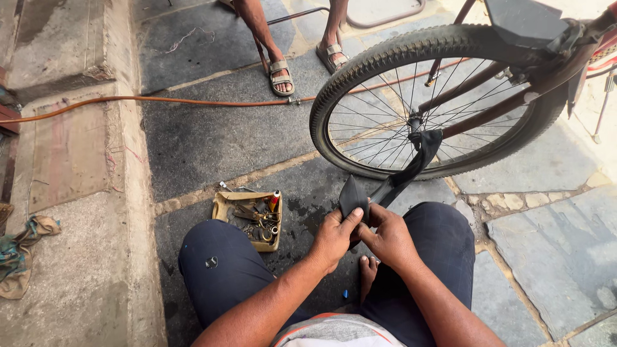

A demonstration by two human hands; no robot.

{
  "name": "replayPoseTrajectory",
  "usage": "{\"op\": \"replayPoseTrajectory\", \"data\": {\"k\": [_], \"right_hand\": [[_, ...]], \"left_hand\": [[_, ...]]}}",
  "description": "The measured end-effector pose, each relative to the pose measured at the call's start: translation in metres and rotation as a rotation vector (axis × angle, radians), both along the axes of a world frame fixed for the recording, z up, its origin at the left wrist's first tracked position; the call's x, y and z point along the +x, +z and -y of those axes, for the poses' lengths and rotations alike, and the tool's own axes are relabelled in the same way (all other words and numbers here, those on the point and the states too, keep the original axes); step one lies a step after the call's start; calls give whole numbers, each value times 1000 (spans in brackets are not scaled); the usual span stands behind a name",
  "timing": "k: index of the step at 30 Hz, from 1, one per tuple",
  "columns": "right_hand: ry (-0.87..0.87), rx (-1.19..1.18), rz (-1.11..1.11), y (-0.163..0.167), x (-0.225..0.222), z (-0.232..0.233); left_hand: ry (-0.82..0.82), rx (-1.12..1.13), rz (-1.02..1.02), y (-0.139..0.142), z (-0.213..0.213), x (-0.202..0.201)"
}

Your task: The person cuts a small piece of rubber using scissors, then scrapes the surface of a bicycle inner tube with a rasp. They apply glue to the tube and place a patch over the treated area, pressing it down firmly.

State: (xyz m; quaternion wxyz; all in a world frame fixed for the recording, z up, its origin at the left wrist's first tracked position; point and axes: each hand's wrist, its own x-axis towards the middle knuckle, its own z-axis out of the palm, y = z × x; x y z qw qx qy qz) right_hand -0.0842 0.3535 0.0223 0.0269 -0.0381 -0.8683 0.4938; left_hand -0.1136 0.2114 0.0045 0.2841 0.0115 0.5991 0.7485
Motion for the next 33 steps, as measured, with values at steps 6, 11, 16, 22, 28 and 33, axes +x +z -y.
{"op": "replayPoseTrajectory", "data": {"k": [6,11,16,22,28,33], "right_hand": [[-62,-90,43,-1,-1,-4],[-17,-337,135,-13,-1,-12],[-103,-420,64,-25,0,-6],[-78,-451,-57,-23,1,0],[-132,-383,48,-22,3,2],[-98,-392,-30,-19,5,2]], "left_hand": [[53,135,7,2,-2,-3],[59,146,82,-4,5,-7],[85,230,94,-10,-3,-4],[129,300,105,-5,-9,-6],[119,336,160,-8,-5,-1],[131,342,172,-12,-9,-1]]}}
